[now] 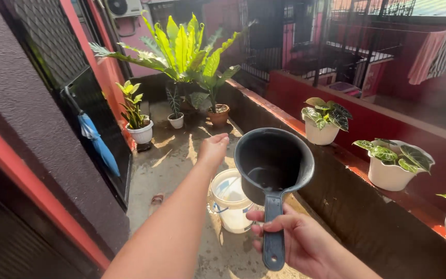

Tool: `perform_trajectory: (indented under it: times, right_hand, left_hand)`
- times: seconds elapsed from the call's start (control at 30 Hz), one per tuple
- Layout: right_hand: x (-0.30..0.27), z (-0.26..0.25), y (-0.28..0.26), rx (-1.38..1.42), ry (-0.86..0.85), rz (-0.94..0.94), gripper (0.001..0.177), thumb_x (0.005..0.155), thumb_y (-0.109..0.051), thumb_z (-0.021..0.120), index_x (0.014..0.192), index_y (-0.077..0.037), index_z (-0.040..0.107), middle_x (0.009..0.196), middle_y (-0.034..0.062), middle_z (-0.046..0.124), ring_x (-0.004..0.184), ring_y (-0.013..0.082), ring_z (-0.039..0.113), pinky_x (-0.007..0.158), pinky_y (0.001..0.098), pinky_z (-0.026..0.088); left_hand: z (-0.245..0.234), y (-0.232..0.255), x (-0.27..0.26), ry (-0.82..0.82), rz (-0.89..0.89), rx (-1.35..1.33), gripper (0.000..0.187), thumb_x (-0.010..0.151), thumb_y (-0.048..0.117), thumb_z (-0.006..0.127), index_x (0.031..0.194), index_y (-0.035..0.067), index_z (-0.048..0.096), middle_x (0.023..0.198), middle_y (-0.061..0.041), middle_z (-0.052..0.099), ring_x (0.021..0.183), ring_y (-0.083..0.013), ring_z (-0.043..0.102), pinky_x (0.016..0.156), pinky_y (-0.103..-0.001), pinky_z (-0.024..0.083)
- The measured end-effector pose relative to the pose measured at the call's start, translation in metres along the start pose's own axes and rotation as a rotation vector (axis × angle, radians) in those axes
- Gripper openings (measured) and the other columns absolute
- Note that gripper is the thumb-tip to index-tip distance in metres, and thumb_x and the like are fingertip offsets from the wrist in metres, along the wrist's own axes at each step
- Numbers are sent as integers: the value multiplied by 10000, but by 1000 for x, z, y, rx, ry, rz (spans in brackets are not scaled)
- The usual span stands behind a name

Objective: Watering various potted plants on a balcony using a dipper and a bucket of water

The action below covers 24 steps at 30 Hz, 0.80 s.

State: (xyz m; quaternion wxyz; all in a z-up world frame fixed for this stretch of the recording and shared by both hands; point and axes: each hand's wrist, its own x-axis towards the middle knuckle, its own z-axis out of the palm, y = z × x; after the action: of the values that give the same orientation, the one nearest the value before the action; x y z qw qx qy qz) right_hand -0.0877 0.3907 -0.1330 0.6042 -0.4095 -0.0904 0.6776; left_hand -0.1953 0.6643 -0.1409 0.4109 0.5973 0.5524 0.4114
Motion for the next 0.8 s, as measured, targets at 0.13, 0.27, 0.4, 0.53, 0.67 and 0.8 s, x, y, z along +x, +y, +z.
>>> perform_trajectory:
  times: [0.13,0.27,0.4,0.53,0.67,0.8]
  right_hand:
    - [88,-39,20,-14,-11,76,507,701,198,430,1086,-132,441,915,172,553,645,275,502,564,441,454]
    - [174,-82,38,-36,-93,132,122,651,23,477,767,-14,480,756,60,464,556,160,463,514,337,454]
    - [250,-114,43,-11,-82,374,152,661,-111,459,773,-10,474,612,179,470,530,281,455,538,360,415]
    - [277,-116,48,-124,118,312,206,801,-194,492,711,-9,501,612,138,464,536,254,463,544,362,408]
    - [320,-137,59,32,342,129,83,817,-35,453,789,31,412,710,214,511,531,317,471,476,403,360]
    - [338,-146,76,-778,617,-223,190,776,-34,562,604,-41,643,766,56,723,701,134,602,748,227,455]
  left_hand:
    - [30,-29,34,-121,30,75,471,900,389,583,1328,247,719,1360,33,708,1262,-149,634,1061,-293,460]
    - [50,-51,67,-227,-66,174,551,886,498,545,1386,306,672,1419,70,666,1315,-154,597,1104,-290,427]
    - [76,-85,110,-283,-156,93,597,878,389,539,1443,216,624,1522,45,581,1438,-175,501,1208,-338,345]
    - [92,-124,134,-343,-241,197,514,936,339,501,1428,291,642,1290,-20,661,991,-177,503,875,-327,398]
    - [120,-182,178,-341,-221,244,593,850,119,469,1369,282,707,964,-102,768,607,-200,571,635,-358,474]
    - [143,-226,206,-425,-299,235,674,810,89,427,1394,308,683,1068,-63,766,696,-196,609,661,-331,473]
